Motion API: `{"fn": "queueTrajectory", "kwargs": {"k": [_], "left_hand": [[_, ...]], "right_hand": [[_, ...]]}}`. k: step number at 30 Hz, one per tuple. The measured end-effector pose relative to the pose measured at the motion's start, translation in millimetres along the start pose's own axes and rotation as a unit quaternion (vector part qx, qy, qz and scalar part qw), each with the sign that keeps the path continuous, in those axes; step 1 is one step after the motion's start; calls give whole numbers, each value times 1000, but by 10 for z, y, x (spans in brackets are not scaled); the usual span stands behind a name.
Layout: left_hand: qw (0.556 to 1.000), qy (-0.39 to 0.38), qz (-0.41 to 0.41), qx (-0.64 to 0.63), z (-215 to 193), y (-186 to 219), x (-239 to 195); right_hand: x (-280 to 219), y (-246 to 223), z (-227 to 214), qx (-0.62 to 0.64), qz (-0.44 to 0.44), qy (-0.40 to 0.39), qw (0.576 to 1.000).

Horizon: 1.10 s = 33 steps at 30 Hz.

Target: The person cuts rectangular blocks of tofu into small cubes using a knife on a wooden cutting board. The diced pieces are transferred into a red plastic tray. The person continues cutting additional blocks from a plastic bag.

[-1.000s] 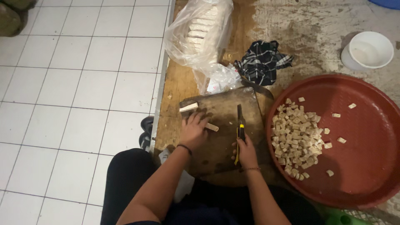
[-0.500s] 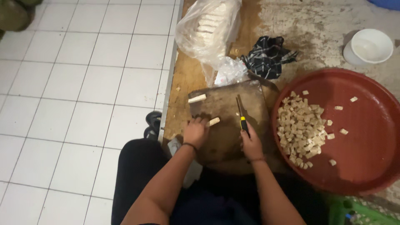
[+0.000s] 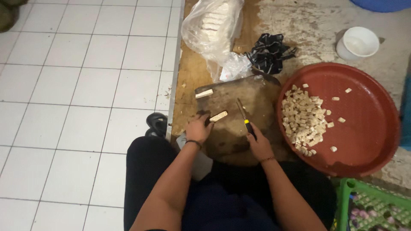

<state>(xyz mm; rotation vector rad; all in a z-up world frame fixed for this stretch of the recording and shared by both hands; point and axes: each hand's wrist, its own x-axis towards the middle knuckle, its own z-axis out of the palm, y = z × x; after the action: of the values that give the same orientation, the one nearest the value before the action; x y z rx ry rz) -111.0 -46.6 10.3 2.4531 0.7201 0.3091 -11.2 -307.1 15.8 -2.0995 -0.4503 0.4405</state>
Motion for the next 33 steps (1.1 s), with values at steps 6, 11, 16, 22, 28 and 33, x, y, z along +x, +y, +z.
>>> {"fn": "queueTrajectory", "kwargs": {"k": [6, 11, 16, 22, 28, 33], "left_hand": [[997, -9, 52, 57, 141, 154, 38], [994, -33, 90, 53, 197, 218, -31], [996, -14, 82, 33, 279, 234, -11], [994, 15, 91, 66, 308, 242, 36], [998, 4, 17, 54, 343, 173, 192], [993, 30, 95, 64, 329, 172, 202]], "right_hand": [[-152, -92, -79, -31, -7, 5, 999], [-171, -163, -107, -31, -24, -14, 999], [-149, -166, -75, -36, 8, -41, 998], [-140, -140, -70, -26, 9, -43, 999], [-110, -132, -52, -9, 7, -49, 999], [-87, -173, -41, 6, -8, -56, 998]]}}
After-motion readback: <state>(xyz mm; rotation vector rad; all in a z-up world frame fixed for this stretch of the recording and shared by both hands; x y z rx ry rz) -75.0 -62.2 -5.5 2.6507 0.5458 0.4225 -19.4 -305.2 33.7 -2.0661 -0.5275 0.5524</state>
